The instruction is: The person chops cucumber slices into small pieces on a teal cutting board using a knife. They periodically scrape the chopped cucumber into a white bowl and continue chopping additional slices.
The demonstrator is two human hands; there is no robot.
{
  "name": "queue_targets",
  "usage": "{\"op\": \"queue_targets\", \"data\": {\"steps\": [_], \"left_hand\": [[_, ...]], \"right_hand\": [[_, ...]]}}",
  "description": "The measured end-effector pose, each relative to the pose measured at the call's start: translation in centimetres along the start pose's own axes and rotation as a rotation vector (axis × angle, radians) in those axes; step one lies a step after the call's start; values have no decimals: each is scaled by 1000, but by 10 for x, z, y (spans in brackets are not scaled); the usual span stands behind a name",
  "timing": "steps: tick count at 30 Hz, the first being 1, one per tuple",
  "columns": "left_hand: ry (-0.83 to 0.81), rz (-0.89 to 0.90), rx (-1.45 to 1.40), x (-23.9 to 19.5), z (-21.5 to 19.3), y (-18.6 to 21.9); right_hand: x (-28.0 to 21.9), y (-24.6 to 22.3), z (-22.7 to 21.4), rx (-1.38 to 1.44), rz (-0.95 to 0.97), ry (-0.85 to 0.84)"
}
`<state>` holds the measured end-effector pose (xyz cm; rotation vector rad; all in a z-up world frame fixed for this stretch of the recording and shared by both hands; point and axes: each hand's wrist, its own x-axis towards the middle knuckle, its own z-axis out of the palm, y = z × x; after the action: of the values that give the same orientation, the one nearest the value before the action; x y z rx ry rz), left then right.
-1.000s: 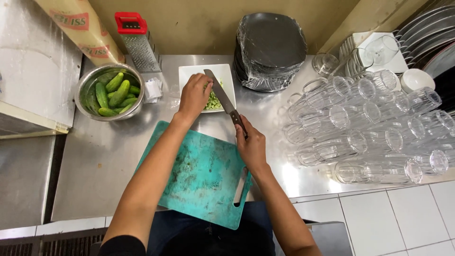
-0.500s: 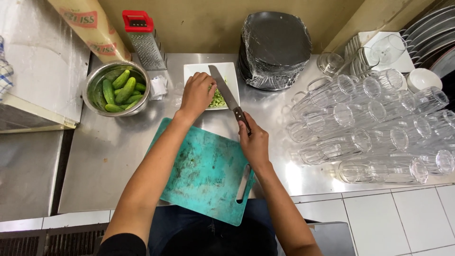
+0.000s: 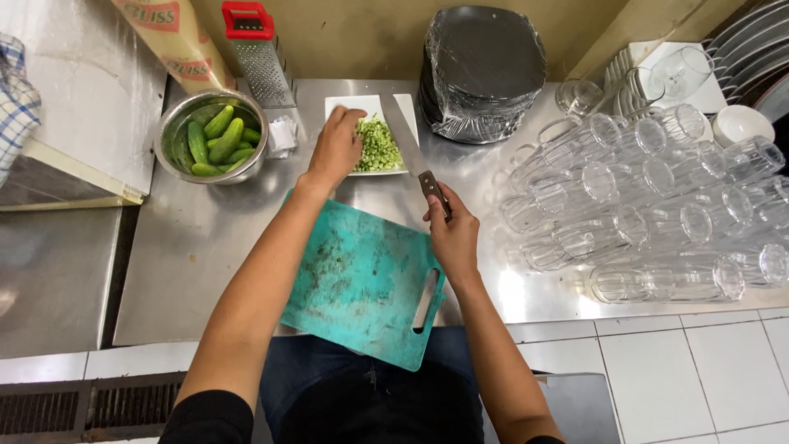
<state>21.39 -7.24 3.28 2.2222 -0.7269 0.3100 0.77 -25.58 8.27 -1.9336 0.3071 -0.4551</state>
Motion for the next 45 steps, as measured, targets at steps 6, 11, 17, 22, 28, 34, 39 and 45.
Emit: {"op": "queue_targets", "data": {"steps": [6,11,17,22,28,34,39,45], "left_hand": [[-64,-22,-61,-7,-16,11],[-35,-60,-56,-28,-20,0],[38,-23,-82,-87,-58,11],[102,-62,7,-160,-87,-1],[68,-256,230,-240,-88,12],[15,-417,332,-262,-59,16],[-30,-470,392,-256,-37,23],[100,-303,325,-243,-35,59]], "right_hand": [[-9,-6,-2,21,12,-3],[-28,-10,-4,41,11,9],[-62,-7,-9,233,126,-47],[-107,5,-11,262,205,-140],[-147,27,-12,241,261,-227],[-165,36,-12,417,367,-342],[-166,29,-13,536,356,-426],[-166,32,-12,492,317,-448]]}}
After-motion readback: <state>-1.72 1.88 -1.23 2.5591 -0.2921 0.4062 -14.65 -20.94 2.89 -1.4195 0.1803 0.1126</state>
